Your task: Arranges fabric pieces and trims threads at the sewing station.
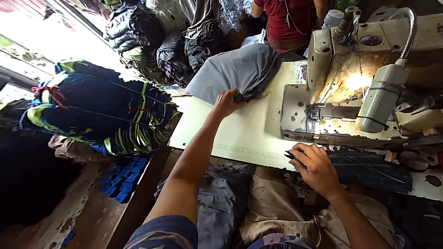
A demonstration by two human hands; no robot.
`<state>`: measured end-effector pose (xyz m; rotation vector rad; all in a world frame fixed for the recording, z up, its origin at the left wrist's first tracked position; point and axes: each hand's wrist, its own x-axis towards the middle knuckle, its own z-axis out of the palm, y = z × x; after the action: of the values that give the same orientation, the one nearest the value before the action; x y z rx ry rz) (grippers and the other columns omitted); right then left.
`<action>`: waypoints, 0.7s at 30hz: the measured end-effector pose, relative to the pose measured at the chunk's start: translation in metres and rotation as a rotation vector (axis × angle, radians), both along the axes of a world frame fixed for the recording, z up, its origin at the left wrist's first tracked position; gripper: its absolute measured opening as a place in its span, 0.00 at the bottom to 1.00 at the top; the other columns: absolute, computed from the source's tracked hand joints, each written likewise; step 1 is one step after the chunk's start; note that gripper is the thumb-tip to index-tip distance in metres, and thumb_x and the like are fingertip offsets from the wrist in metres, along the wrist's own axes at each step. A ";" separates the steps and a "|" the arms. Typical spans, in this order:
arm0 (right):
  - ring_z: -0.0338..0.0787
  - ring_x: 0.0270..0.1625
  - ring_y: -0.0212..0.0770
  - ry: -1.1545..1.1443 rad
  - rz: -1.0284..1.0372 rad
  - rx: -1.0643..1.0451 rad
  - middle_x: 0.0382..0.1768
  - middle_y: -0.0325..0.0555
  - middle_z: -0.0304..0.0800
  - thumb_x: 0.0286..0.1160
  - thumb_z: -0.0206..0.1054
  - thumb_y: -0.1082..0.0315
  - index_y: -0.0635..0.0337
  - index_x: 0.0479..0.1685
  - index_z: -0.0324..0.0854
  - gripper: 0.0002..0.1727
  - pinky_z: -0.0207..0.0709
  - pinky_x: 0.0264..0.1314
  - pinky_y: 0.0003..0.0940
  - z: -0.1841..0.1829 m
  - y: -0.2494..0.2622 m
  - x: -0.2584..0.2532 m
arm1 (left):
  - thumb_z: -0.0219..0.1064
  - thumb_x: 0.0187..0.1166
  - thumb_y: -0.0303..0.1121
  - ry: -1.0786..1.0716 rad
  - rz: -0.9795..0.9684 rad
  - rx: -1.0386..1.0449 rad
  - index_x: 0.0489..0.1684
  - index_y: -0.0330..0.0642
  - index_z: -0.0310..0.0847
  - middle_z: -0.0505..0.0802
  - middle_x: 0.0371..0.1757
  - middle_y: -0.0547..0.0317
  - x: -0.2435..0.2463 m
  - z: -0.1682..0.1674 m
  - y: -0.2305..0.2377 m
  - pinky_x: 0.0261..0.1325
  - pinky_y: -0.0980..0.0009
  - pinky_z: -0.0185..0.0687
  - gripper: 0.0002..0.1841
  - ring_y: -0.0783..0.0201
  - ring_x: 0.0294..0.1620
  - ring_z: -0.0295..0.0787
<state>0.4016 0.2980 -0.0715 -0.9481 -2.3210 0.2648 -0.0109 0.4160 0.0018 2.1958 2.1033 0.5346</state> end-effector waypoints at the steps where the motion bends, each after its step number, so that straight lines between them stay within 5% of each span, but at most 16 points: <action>1: 0.85 0.57 0.43 0.000 0.000 0.000 0.63 0.36 0.89 0.87 0.59 0.46 0.41 0.61 0.91 0.20 0.73 0.59 0.46 0.000 0.000 0.000 | 0.80 0.67 0.53 -0.010 -0.019 0.001 0.52 0.42 0.86 0.93 0.44 0.46 -0.006 -0.002 -0.020 0.55 0.35 0.84 0.26 0.43 0.49 0.92; 6: 0.85 0.55 0.44 0.000 -0.014 0.012 0.63 0.35 0.89 0.87 0.58 0.46 0.41 0.61 0.91 0.20 0.73 0.58 0.47 0.000 -0.002 -0.001 | 0.85 0.64 0.45 -0.052 -0.091 0.000 0.52 0.42 0.87 0.93 0.46 0.51 -0.017 -0.008 -0.113 0.56 0.41 0.86 0.23 0.51 0.51 0.91; 11: 0.85 0.55 0.45 -0.011 -0.019 0.011 0.64 0.36 0.89 0.87 0.58 0.45 0.40 0.62 0.90 0.20 0.73 0.58 0.48 0.002 0.000 -0.002 | 0.83 0.62 0.59 -0.091 -0.113 -0.215 0.46 0.50 0.87 0.91 0.44 0.60 -0.009 0.016 -0.155 0.50 0.49 0.87 0.26 0.59 0.46 0.89; 14: 0.85 0.56 0.44 -0.033 -0.013 0.007 0.64 0.36 0.89 0.87 0.58 0.44 0.39 0.62 0.90 0.20 0.74 0.58 0.48 0.004 0.000 -0.003 | 0.78 0.63 0.67 -0.064 -0.050 -0.156 0.62 0.50 0.87 0.85 0.70 0.52 0.025 0.031 -0.136 0.72 0.40 0.78 0.36 0.48 0.73 0.80; 17: 0.85 0.56 0.44 -0.045 -0.009 0.009 0.63 0.36 0.89 0.87 0.58 0.45 0.39 0.63 0.90 0.20 0.74 0.58 0.48 0.004 -0.001 -0.003 | 0.75 0.62 0.70 0.012 0.004 -0.083 0.83 0.56 0.73 0.67 0.90 0.44 0.071 0.017 -0.088 0.77 0.31 0.68 0.47 0.38 0.87 0.65; 19: 0.85 0.56 0.43 -0.046 -0.012 0.008 0.63 0.35 0.89 0.87 0.58 0.44 0.38 0.63 0.90 0.20 0.73 0.58 0.47 0.004 -0.001 -0.002 | 0.75 0.69 0.55 0.099 0.046 -0.070 0.91 0.56 0.63 0.58 0.94 0.40 0.100 -0.003 -0.049 0.73 0.28 0.67 0.45 0.32 0.87 0.62; 21: 0.85 0.56 0.41 -0.043 -0.016 0.005 0.63 0.33 0.89 0.87 0.58 0.44 0.38 0.63 0.90 0.20 0.73 0.59 0.46 0.004 -0.002 -0.002 | 0.73 0.67 0.39 0.197 0.148 -0.049 0.92 0.49 0.59 0.60 0.91 0.29 0.124 -0.014 -0.014 0.68 0.26 0.68 0.45 0.23 0.80 0.67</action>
<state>0.3998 0.2962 -0.0670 -0.9786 -2.3510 0.2333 0.1128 0.4018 -0.0124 2.1587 2.3620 0.2802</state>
